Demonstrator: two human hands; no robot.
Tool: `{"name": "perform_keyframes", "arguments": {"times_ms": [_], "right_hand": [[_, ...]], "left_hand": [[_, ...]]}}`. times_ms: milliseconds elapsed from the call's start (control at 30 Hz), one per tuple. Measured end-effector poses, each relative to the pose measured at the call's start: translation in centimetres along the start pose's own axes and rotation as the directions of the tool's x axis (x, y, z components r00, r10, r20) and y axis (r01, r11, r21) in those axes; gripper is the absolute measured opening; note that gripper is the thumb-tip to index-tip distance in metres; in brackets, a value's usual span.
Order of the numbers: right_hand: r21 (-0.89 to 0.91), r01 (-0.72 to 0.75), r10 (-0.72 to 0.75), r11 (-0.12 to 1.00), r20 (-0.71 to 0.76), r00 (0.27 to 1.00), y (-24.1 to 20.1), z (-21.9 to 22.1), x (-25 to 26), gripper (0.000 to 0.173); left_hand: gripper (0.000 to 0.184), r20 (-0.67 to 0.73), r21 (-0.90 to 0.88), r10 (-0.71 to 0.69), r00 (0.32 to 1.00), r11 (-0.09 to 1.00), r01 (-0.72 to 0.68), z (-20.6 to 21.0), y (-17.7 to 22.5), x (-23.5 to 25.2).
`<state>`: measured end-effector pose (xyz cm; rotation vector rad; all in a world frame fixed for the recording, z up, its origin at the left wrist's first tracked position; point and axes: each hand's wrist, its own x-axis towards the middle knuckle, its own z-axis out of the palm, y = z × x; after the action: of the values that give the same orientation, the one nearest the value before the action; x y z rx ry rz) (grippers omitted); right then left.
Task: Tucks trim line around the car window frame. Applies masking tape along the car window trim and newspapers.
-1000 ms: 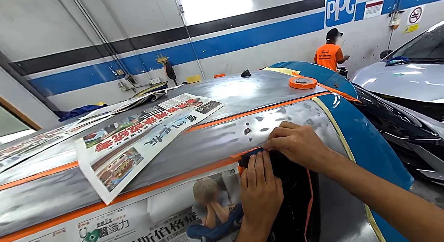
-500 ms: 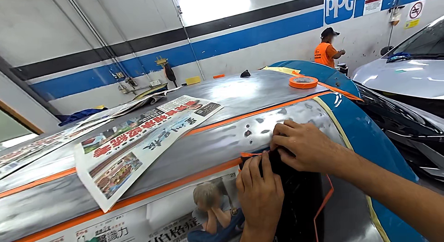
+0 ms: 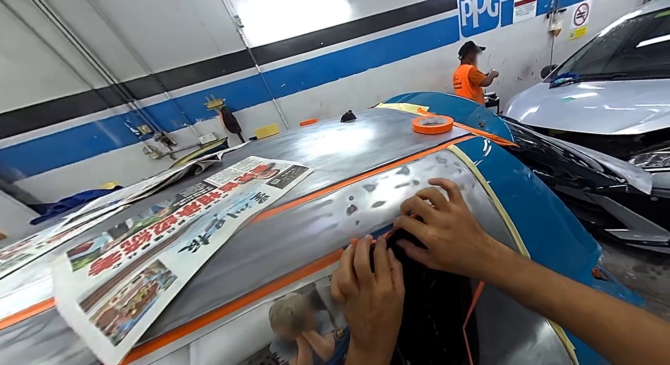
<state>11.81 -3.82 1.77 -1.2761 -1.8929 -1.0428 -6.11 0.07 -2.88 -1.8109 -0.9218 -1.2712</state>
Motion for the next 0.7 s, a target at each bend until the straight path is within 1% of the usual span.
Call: {"name": "perform_keyframes", "arguments": {"times_ms": [67, 133, 233, 333, 433, 533, 600, 667, 700], "right_hand": [[0.023, 0.041, -0.042, 0.999, 0.053, 0.998, 0.1, -0.2, 0.7, 0.023], [0.029, 0.053, -0.056, 0.998, 0.12, 0.991, 0.2, -0.5, 1.3, 0.023], [0.005, -0.004, 0.004, 1.0, 0.169, 0.986, -0.5, -0.8, 1.6, 0.023], [-0.018, -0.068, 0.07, 0.998, 0.154, 0.986, -1.0, -0.5, 1.4, 0.022], [-0.034, -0.117, 0.12, 0.993, 0.097, 0.988, -0.8, -0.1, 0.7, 0.02], [-0.04, -0.189, 0.19, 0.981, 0.022, 0.982, -0.6, -0.3, -0.4, 0.018], [-0.064, -0.205, 0.196, 0.977, -0.125, 0.973, -1.1, 0.0, -2.2, 0.02], [-0.084, -0.249, 0.217, 0.965, -0.278, 0.936, -1.8, 0.5, -4.6, 0.025], [-0.067, -0.279, 0.245, 0.958, -0.317, 0.916, -2.1, 0.7, -5.6, 0.026]], "left_hand": [[0.022, -0.004, 0.06, 0.107, 0.994, 0.993, -0.107, -0.2, -0.6, 0.0], [0.024, 0.036, 0.099, 0.159, 0.987, 0.982, -0.162, -0.6, -1.0, 0.4], [0.025, 0.089, 0.101, 0.134, 0.987, 0.984, -0.143, -0.7, -1.0, 1.0], [0.028, 0.104, 0.1, 0.074, 0.992, 0.991, -0.084, -0.8, -0.6, 1.6], [0.029, 0.1, 0.093, 0.033, 0.994, 0.995, -0.042, -0.5, -0.8, 2.0], [0.027, 0.051, 0.075, 0.009, 0.999, 0.997, -0.012, -0.1, -0.9, 1.4], [0.028, 0.036, 0.044, 0.005, 0.999, 0.999, -0.006, -0.3, -0.5, 0.9], [0.031, 0.031, 0.022, 0.024, 0.999, 0.999, -0.025, -0.3, -0.2, 0.8], [0.032, 0.031, 0.018, 0.035, 0.999, 0.999, -0.036, -0.3, -0.1, 0.9]]}}
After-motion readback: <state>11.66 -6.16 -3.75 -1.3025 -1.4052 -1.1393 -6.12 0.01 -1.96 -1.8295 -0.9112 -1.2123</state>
